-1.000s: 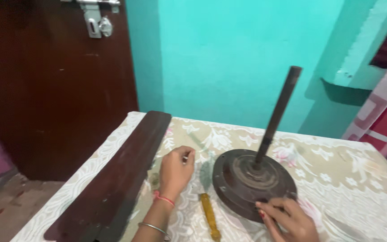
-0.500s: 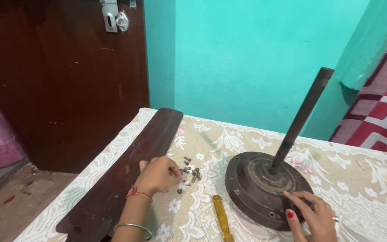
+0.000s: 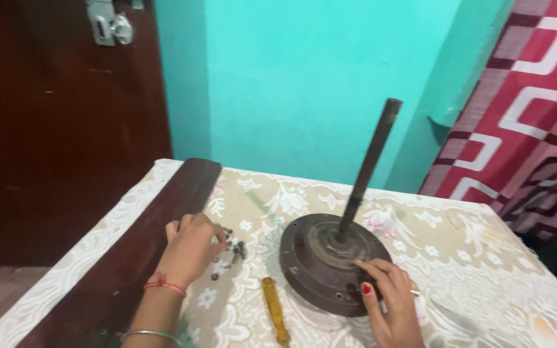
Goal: The person assembles a fan base by inserting screws into the circular base and tightening them with a screwdriver. The person repeatedly picks up screws, places them into holes, and uses the screwdriver to secure them.
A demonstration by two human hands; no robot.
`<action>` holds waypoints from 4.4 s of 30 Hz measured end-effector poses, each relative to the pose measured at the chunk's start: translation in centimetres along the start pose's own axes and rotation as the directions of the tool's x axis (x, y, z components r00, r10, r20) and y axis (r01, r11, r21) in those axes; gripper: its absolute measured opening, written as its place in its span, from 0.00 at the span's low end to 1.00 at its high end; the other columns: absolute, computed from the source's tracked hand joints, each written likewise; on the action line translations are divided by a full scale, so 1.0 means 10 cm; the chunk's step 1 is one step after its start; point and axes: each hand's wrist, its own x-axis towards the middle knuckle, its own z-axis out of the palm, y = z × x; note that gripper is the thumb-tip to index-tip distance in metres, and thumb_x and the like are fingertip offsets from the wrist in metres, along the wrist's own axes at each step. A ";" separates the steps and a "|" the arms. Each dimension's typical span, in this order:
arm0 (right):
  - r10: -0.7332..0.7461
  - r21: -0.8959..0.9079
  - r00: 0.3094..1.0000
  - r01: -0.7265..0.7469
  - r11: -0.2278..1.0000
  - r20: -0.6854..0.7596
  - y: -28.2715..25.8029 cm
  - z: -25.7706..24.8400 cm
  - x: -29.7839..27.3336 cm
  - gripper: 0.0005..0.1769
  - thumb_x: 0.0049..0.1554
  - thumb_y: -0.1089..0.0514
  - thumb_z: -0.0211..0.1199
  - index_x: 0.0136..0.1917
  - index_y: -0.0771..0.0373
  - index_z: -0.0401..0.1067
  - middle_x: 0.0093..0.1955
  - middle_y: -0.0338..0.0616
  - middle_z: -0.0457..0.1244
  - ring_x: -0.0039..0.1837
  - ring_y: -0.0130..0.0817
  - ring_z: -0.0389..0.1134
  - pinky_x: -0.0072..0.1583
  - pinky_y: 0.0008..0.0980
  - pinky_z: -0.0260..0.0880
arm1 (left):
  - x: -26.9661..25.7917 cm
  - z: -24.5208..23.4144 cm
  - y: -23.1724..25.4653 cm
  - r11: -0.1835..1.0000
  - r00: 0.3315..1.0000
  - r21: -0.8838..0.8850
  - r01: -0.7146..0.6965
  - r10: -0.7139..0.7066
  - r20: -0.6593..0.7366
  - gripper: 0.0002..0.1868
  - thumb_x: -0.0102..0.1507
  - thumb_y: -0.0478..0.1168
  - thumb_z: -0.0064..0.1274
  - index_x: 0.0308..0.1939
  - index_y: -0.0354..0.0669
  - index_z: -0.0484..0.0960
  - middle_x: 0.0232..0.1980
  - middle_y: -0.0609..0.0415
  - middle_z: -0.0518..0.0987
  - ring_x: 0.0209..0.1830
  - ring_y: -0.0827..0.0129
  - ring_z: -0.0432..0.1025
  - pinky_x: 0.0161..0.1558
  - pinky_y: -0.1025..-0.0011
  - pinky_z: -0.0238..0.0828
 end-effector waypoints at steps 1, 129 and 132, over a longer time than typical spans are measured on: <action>0.006 0.008 1.000 -0.006 1.000 -0.014 -0.03 -0.02 0.02 0.20 0.55 0.60 0.61 0.61 0.61 0.75 0.57 0.48 0.66 0.59 0.41 0.65 0.63 0.39 0.57 | 0.04 -0.05 0.05 0.991 0.998 -0.120 0.052 -0.049 0.030 0.04 0.56 0.40 0.63 0.34 0.47 0.88 0.40 0.50 0.85 0.46 0.57 0.79 0.50 0.56 0.70; 0.247 0.249 0.910 -0.338 0.908 0.333 -0.39 -0.22 0.23 0.12 0.45 0.61 0.72 0.44 0.65 0.83 0.40 0.44 0.69 0.44 0.35 0.74 0.48 0.32 0.73 | -0.04 -0.62 2.08 0.690 0.926 -0.620 -0.375 0.303 -0.223 0.22 0.70 0.34 0.40 0.70 0.44 0.64 0.51 0.44 0.80 0.47 0.55 0.79 0.47 0.59 0.73; 0.227 0.264 0.919 -0.317 0.911 0.321 -0.38 -0.21 0.23 0.10 0.45 0.61 0.71 0.42 0.66 0.84 0.40 0.44 0.69 0.45 0.35 0.74 0.48 0.32 0.73 | -0.04 -0.63 2.08 0.672 0.921 -0.630 -0.389 0.306 -0.243 0.23 0.70 0.34 0.40 0.70 0.44 0.64 0.52 0.44 0.80 0.47 0.55 0.79 0.46 0.59 0.73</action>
